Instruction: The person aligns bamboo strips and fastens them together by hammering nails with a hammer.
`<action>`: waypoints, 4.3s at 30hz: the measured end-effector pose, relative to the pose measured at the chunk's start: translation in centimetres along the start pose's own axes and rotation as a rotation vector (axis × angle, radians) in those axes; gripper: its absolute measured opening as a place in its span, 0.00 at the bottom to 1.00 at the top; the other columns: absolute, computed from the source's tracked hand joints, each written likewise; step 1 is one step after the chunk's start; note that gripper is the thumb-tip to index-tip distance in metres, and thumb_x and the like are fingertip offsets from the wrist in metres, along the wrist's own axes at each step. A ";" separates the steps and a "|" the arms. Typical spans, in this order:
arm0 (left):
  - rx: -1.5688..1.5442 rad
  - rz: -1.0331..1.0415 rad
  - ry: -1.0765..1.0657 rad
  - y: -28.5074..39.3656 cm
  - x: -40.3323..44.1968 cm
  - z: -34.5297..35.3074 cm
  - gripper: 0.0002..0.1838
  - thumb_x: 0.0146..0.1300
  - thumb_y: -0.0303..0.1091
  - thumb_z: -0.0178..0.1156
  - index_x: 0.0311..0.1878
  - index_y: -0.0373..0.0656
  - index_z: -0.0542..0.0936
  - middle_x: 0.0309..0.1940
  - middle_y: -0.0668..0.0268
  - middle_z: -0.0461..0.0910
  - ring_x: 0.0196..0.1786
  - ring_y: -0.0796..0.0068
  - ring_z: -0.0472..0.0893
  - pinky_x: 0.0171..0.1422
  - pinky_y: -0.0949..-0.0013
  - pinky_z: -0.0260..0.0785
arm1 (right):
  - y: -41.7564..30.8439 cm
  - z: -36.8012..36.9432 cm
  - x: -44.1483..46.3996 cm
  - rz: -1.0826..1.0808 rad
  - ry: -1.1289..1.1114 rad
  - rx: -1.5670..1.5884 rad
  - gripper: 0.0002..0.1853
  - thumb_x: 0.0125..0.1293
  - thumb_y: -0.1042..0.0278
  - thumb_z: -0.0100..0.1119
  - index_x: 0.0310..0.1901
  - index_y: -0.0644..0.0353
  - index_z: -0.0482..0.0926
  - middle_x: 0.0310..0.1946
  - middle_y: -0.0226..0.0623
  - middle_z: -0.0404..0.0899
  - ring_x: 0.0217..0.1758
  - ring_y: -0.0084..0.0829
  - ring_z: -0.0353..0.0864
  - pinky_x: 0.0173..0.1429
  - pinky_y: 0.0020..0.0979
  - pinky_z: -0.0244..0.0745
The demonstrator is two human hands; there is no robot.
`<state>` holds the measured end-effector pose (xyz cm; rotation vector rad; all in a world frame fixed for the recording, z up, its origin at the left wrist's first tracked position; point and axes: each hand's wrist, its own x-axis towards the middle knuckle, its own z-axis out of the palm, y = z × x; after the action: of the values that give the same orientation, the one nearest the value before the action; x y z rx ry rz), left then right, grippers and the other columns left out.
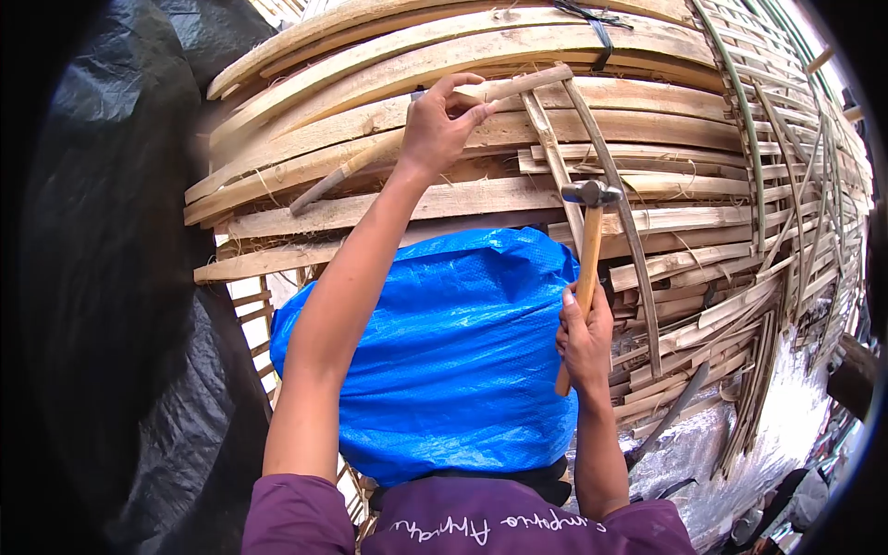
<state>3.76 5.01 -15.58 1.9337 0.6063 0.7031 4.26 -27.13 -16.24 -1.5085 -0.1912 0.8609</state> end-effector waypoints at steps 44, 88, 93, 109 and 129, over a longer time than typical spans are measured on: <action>0.721 0.167 0.209 -9.6 -0.5 -13.0 0.07 0.64 0.33 0.69 0.41 0.42 0.89 0.41 0.60 0.89 0.42 0.61 0.88 0.49 0.62 0.80 | 3.5 2.8 -2.8 0.164 -0.054 -0.057 0.10 0.73 0.71 0.61 0.48 0.57 0.69 0.21 0.22 0.66 0.15 0.13 0.64 0.17 0.20 0.58; 1.010 0.405 0.080 -10.3 -3.8 -13.9 0.18 0.71 0.53 0.59 0.55 0.55 0.86 0.59 0.67 0.81 0.60 0.63 0.78 0.58 0.55 0.74 | 3.0 3.3 -2.7 0.167 -0.039 -0.079 0.10 0.73 0.70 0.63 0.46 0.58 0.70 0.22 0.22 0.67 0.16 0.12 0.64 0.18 0.19 0.60; 1.006 0.387 0.076 -10.5 -3.7 -13.8 0.18 0.71 0.53 0.60 0.55 0.56 0.86 0.59 0.67 0.81 0.60 0.63 0.78 0.59 0.56 0.73 | 3.2 3.3 -2.7 0.165 -0.038 -0.080 0.10 0.73 0.70 0.62 0.46 0.58 0.70 0.22 0.22 0.67 0.16 0.12 0.64 0.18 0.19 0.60; 0.986 0.445 0.036 -11.1 -3.3 -15.2 0.18 0.72 0.54 0.58 0.56 0.59 0.86 0.59 0.68 0.81 0.61 0.64 0.78 0.60 0.56 0.73 | 3.1 3.2 -2.6 0.176 -0.043 -0.095 0.10 0.72 0.69 0.63 0.47 0.58 0.70 0.22 0.23 0.67 0.17 0.13 0.65 0.18 0.19 0.61; 1.118 0.259 0.067 -9.5 -4.1 -13.2 0.25 0.71 0.62 0.55 0.60 0.59 0.85 0.63 0.66 0.78 0.65 0.63 0.73 0.62 0.54 0.68 | 3.0 3.5 -2.6 0.193 -0.027 -0.085 0.10 0.72 0.70 0.62 0.47 0.58 0.70 0.22 0.22 0.67 0.16 0.13 0.64 0.18 0.19 0.60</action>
<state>-9.46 14.36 -20.08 3.0687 0.9114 0.6346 -0.81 -26.41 -17.52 -1.6141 -0.1045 1.0380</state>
